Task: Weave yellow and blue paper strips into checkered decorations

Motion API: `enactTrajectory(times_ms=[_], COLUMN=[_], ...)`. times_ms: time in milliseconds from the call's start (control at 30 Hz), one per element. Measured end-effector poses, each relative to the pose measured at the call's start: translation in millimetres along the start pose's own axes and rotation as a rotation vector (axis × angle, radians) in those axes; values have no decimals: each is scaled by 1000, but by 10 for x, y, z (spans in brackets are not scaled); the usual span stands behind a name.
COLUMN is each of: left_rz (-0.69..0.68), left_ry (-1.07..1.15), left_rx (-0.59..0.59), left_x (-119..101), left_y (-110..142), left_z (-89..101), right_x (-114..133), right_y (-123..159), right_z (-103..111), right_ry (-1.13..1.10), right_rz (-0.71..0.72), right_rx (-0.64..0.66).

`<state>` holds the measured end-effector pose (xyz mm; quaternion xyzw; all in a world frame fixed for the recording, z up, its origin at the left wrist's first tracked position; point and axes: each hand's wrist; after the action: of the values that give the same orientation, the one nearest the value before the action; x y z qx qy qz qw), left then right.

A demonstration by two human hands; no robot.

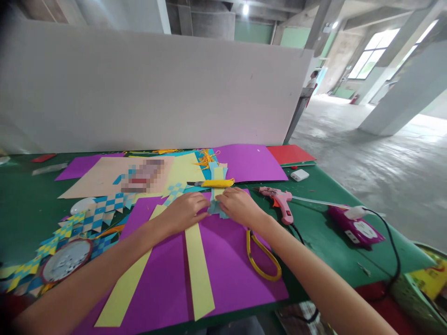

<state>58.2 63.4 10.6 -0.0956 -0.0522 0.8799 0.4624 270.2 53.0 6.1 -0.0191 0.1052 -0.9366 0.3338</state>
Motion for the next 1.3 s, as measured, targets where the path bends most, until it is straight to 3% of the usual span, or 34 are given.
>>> enactTrajectory(times_ms=[233,400,667,833,1100,1300], left_rz=[-58,-95,103,201,291,238], left_ry=[-122,-142,94,160,272,601], left_rx=[7,22,-96,-182,-237,-311], left_x=[18,70,25,31,32,61], left_y=[-39,-81,-110,-134,-152,-192], left_z=[-24,-35,-35,-45,-7,-79], right_x=[-134,-169,-26,-33,-169,-166], right_y=[-96,-82,2,-34,-160,-200], right_z=[34,59,176,135,83,52], right_ry=[-197,-230,-222,-227,-450,-445], right_rz=[-206,-185,-60,-75,-177,-156], right_rx=[-88,-86,116,64,78,28])
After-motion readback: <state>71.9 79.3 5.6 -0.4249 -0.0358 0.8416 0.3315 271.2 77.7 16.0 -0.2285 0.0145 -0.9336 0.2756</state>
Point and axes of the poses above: each hand's wrist, its own y-axis away from the middle knuckle, its own z-axis out of the back of the hand, x = y × z, and after that the axes turned 6 degrees about y, right-handed
